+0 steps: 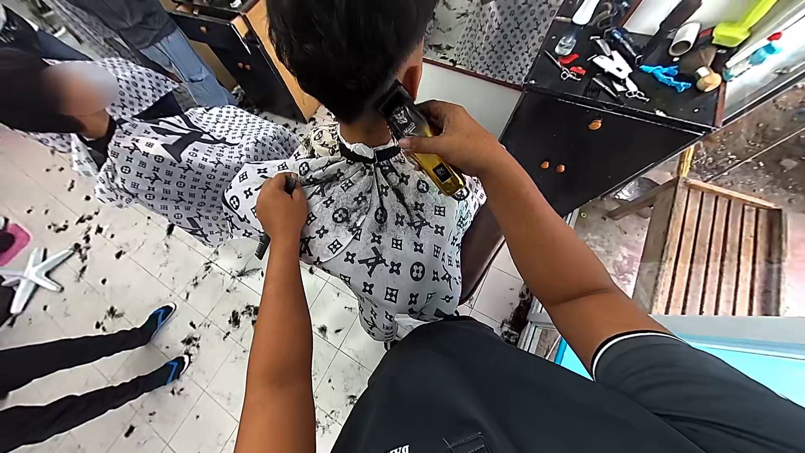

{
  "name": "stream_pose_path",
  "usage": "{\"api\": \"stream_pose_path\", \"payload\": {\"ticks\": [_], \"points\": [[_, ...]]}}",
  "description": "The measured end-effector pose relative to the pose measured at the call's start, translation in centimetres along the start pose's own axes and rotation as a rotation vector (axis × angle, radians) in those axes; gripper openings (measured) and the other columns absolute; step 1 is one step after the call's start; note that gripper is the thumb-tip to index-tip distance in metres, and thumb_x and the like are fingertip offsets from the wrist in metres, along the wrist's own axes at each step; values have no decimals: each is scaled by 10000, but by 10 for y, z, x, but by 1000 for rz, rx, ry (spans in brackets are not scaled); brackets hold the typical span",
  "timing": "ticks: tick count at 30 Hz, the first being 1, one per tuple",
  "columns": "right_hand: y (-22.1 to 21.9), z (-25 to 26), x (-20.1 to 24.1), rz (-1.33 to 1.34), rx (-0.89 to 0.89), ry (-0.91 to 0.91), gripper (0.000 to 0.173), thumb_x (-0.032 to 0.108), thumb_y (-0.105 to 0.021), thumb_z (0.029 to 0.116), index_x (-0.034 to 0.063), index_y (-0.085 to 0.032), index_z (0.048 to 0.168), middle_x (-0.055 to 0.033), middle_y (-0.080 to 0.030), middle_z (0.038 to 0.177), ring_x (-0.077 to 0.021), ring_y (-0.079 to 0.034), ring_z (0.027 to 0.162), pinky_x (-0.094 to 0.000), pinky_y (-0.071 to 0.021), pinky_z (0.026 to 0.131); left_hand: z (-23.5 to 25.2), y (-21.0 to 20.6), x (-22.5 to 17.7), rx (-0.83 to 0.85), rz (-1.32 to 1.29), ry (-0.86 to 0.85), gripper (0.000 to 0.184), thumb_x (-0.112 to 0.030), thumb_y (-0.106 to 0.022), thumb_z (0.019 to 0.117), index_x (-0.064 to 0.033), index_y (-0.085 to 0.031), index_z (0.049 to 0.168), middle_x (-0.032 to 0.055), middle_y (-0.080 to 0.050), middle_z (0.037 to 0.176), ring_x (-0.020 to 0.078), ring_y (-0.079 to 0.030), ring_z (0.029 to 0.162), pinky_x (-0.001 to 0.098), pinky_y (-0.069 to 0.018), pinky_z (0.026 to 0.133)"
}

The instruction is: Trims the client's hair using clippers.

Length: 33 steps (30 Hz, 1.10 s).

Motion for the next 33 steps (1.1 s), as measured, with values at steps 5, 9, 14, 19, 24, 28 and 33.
{"api": "stream_pose_path", "payload": {"ticks": [5,9,14,19,24,28,33], "points": [[-1,-2,5,98,43,49,522,142,-751,908,-17,-500,1337,-117,-669,1090,-187,-715,863,-355,-642,754,-2,0,-2,-4,-7,3,335,-259,-498,1046,-46,-707,1199,219,-701,1165,402,-652,1144,642,-463,962],[2,0,2,199,67,12,455,129,-729,920,-16,-516,1295,-117,-675,1038,-206,-717,827,-379,-642,730,0,0,-1,-2,-2,2,345,-270,-492,1050,-43,-706,1198,229,-697,1170,414,-649,1147,645,-462,964],[-4,-3,3,40,-6,72,577,153,-785,882,-17,-502,1355,-137,-666,1127,-197,-709,907,-377,-633,783,0,0,0,-3,0,13,344,-277,-496,1046,-50,-707,1197,221,-698,1175,402,-651,1148,643,-461,966],[-13,-1,-12,-51,-119,21,627,211,-829,844,-5,-520,1344,-136,-664,1134,-171,-688,948,-345,-597,844,0,-1,2,-6,-4,13,345,-283,-500,1042,-58,-708,1202,211,-702,1176,403,-649,1156,649,-461,965],[-18,0,-14,-129,-100,1,643,245,-830,849,6,-516,1356,-134,-663,1161,-163,-677,1005,-343,-575,898,-1,1,1,-12,-20,13,339,-278,-509,1042,-52,-708,1198,217,-699,1171,402,-649,1152,642,-465,962],[-25,4,-12,-95,-130,60,666,231,-832,842,-17,-509,1369,-148,-664,1174,-171,-684,1013,-344,-584,904,-1,0,0,-11,-16,2,348,-268,-487,1045,-53,-705,1212,227,-694,1180,404,-648,1157,640,-463,967],[-55,1,-28,219,-88,-74,549,123,-787,891,-46,-510,1333,-179,-649,1105,-239,-705,872,-403,-634,773,-1,0,1,-13,-22,-1,338,-263,-500,1039,-56,-706,1209,218,-699,1172,400,-651,1149,638,-471,953]]}}
Point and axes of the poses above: each hand's wrist, its own z-axis towards the middle knuckle, its own y-axis out of the back of the hand, x = y × z, the point moved 7 cm from there along z, towards the middle knuckle
